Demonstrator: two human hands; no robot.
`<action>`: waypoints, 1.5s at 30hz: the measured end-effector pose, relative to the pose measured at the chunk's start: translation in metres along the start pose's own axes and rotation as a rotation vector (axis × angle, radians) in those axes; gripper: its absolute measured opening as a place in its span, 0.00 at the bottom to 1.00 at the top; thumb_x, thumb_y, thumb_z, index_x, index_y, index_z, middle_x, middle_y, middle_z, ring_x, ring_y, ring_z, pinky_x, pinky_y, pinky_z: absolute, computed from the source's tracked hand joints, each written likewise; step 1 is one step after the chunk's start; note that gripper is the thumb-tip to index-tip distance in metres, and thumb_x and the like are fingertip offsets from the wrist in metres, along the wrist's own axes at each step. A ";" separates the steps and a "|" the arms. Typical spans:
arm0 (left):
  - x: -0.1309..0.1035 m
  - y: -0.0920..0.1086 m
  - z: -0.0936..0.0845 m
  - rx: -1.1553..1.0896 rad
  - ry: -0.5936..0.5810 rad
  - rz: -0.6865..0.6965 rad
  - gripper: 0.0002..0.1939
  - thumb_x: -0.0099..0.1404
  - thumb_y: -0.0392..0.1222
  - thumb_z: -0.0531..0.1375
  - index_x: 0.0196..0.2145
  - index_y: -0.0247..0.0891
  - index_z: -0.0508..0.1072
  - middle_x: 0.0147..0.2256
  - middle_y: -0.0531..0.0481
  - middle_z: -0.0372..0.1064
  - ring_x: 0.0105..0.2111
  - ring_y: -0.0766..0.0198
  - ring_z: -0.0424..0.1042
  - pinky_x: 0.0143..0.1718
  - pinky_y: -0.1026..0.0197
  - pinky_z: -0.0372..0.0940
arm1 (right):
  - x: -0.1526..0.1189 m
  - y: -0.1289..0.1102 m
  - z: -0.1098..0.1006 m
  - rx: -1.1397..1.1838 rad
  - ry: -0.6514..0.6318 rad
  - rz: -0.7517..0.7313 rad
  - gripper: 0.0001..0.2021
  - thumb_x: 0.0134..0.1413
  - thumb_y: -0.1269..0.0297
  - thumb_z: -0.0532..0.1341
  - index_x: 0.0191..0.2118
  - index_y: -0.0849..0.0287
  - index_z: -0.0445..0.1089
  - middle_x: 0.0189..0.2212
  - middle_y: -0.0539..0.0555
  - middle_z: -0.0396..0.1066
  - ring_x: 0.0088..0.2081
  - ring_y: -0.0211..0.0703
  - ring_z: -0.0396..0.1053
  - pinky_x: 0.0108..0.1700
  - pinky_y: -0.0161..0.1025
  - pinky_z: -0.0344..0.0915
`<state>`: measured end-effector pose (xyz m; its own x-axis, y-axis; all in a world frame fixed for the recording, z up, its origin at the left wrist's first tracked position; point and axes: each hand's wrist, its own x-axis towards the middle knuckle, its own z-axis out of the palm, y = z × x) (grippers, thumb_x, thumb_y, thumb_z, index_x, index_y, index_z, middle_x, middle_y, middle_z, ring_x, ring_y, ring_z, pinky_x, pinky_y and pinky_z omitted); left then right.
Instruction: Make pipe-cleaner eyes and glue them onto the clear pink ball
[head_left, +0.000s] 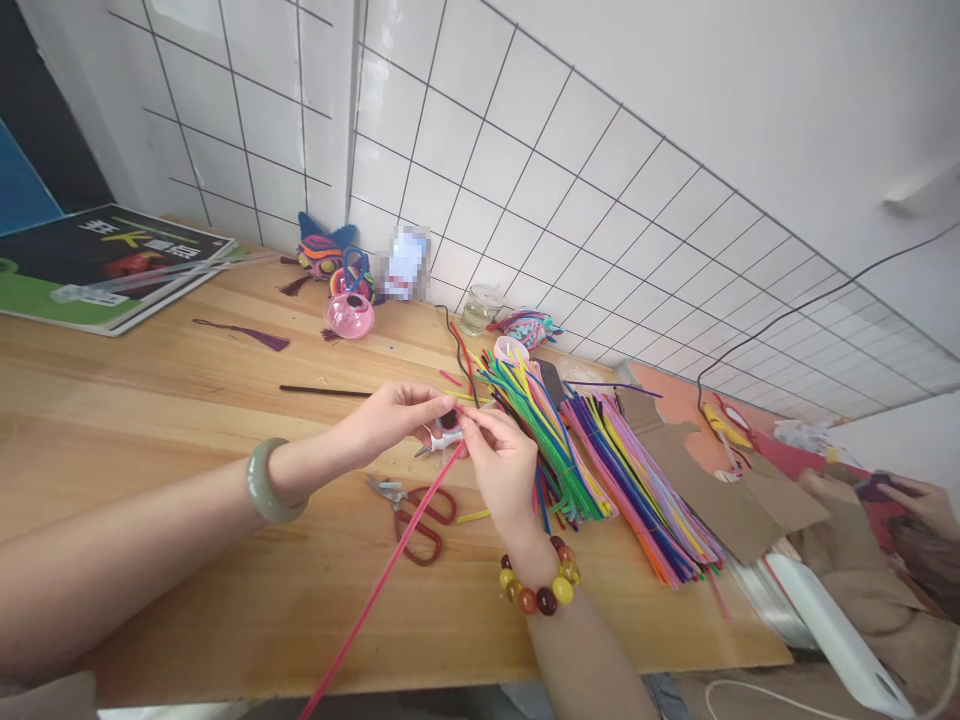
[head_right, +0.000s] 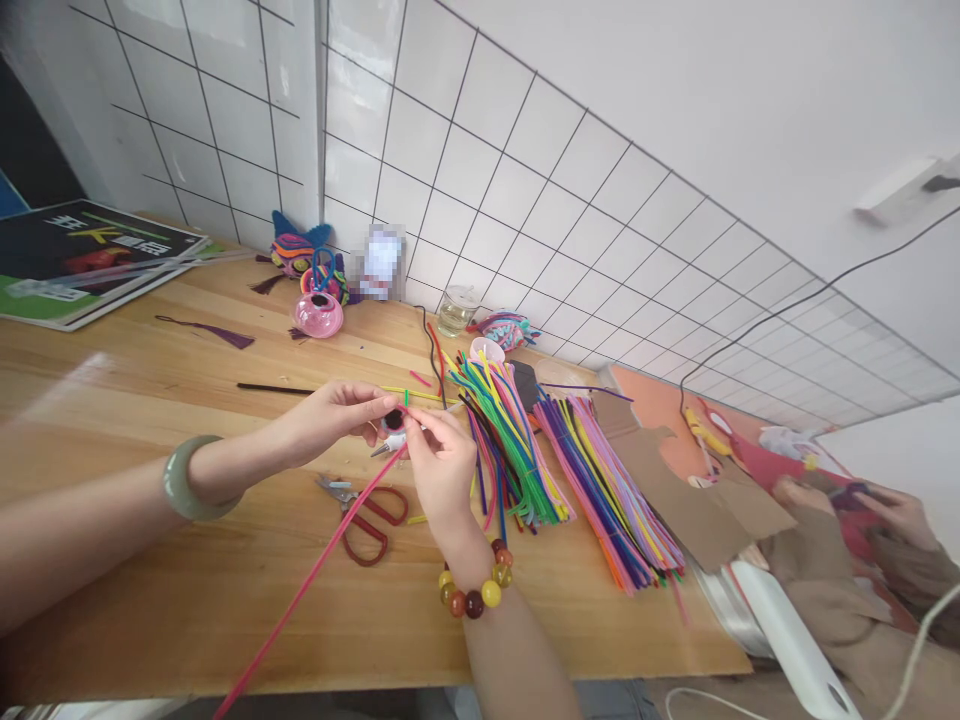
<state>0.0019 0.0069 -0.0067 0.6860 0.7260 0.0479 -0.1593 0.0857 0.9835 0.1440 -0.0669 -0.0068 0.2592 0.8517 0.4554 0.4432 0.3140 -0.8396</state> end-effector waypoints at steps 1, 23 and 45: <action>0.000 0.000 0.000 -0.003 0.005 -0.008 0.16 0.59 0.50 0.58 0.33 0.33 0.75 0.31 0.46 0.73 0.25 0.69 0.67 0.27 0.66 0.62 | 0.000 0.000 0.000 0.004 -0.006 -0.002 0.09 0.53 0.68 0.58 0.37 0.59 0.75 0.32 0.55 0.71 0.27 0.38 0.68 0.26 0.35 0.67; 0.001 -0.001 -0.001 -0.169 0.094 -0.152 0.09 0.53 0.42 0.64 0.27 0.32 0.75 0.24 0.51 0.69 0.21 0.73 0.65 0.26 0.68 0.61 | -0.002 -0.002 0.001 0.006 -0.054 0.029 0.09 0.54 0.68 0.58 0.38 0.60 0.74 0.33 0.54 0.71 0.25 0.35 0.67 0.25 0.33 0.67; 0.000 0.007 0.000 -0.314 0.160 -0.167 0.05 0.53 0.38 0.64 0.26 0.31 0.75 0.25 0.50 0.71 0.21 0.72 0.67 0.27 0.68 0.63 | 0.001 0.002 0.002 0.174 -0.035 0.202 0.10 0.50 0.63 0.61 0.38 0.62 0.74 0.24 0.51 0.72 0.21 0.35 0.68 0.25 0.34 0.67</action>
<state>0.0004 0.0073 0.0005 0.6050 0.7799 -0.1604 -0.2816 0.3979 0.8731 0.1436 -0.0643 -0.0085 0.2965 0.9174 0.2655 0.2304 0.2011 -0.9521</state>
